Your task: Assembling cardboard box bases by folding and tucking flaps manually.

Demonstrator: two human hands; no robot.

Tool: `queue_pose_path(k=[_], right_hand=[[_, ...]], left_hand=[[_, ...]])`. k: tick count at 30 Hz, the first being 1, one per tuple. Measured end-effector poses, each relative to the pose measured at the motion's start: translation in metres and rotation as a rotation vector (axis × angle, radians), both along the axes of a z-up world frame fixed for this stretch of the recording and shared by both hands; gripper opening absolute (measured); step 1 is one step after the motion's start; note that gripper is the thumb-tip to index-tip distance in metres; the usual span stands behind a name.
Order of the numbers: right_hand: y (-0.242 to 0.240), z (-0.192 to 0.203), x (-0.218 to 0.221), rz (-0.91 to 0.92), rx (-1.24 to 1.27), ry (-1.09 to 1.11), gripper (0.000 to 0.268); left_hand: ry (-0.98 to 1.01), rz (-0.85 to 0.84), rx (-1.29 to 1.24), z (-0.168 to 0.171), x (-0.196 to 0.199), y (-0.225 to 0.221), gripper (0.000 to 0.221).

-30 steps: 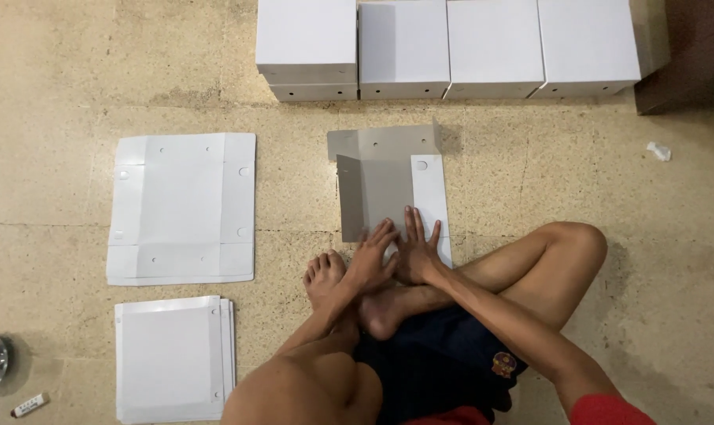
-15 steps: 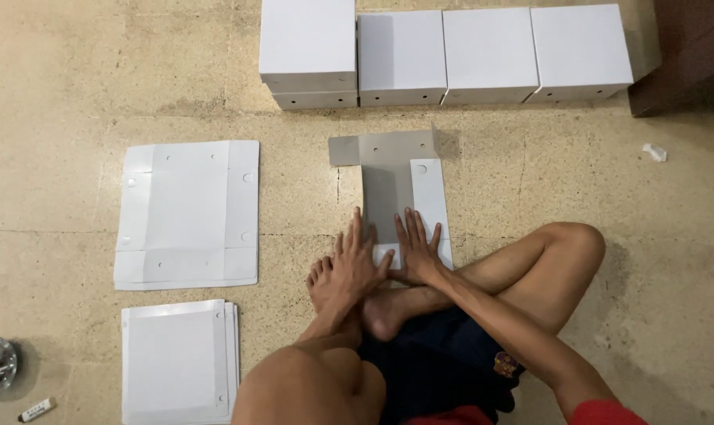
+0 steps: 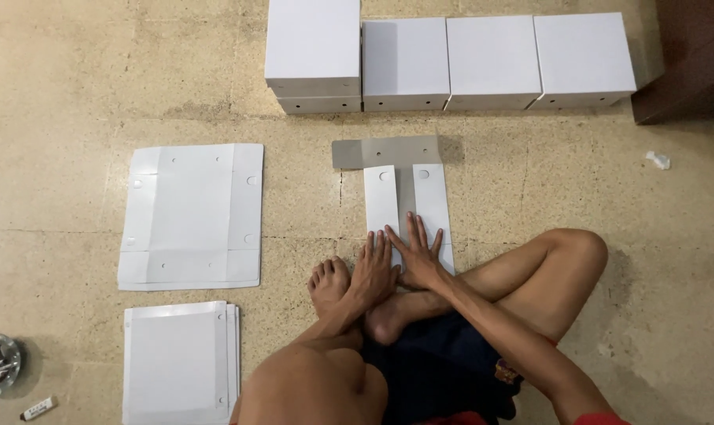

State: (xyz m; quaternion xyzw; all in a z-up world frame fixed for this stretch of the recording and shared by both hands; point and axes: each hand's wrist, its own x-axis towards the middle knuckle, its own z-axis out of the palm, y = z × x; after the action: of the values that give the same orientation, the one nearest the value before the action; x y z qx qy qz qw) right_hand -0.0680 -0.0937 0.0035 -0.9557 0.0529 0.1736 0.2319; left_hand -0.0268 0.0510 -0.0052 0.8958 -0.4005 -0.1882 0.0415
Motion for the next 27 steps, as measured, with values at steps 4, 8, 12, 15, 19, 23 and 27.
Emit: queue_pose_path(k=[4,8,12,15,19,23,27], right_hand=[[0.003,-0.007,-0.001,0.039,-0.078,0.016,0.119],[0.004,-0.011,0.001,0.046,-0.152,0.028,0.113],[0.004,0.001,0.004,0.056,-0.115,0.105,0.113],[0.002,0.003,0.003,0.071,-0.093,0.112,0.113],[0.002,0.003,0.003,0.059,-0.082,0.132,0.11],[0.002,-0.005,0.004,0.078,-0.128,0.133,0.114],[0.006,0.006,0.005,0.075,-0.173,0.165,0.104]], left_hand=[[-0.11,-0.018,0.045,-0.028,-0.002,-0.003,0.063],[-0.174,-0.084,0.145,-0.028,-0.003,-0.005,0.057],[-0.135,-0.119,0.126,-0.03,-0.004,0.005,0.062],[-0.06,-0.04,0.06,-0.02,-0.008,0.007,0.073],[-0.049,-0.008,0.037,-0.015,0.002,0.002,0.072],[-0.119,-0.001,0.028,-0.008,0.019,-0.009,0.067],[-0.167,0.028,0.091,-0.021,0.035,-0.02,0.072]])
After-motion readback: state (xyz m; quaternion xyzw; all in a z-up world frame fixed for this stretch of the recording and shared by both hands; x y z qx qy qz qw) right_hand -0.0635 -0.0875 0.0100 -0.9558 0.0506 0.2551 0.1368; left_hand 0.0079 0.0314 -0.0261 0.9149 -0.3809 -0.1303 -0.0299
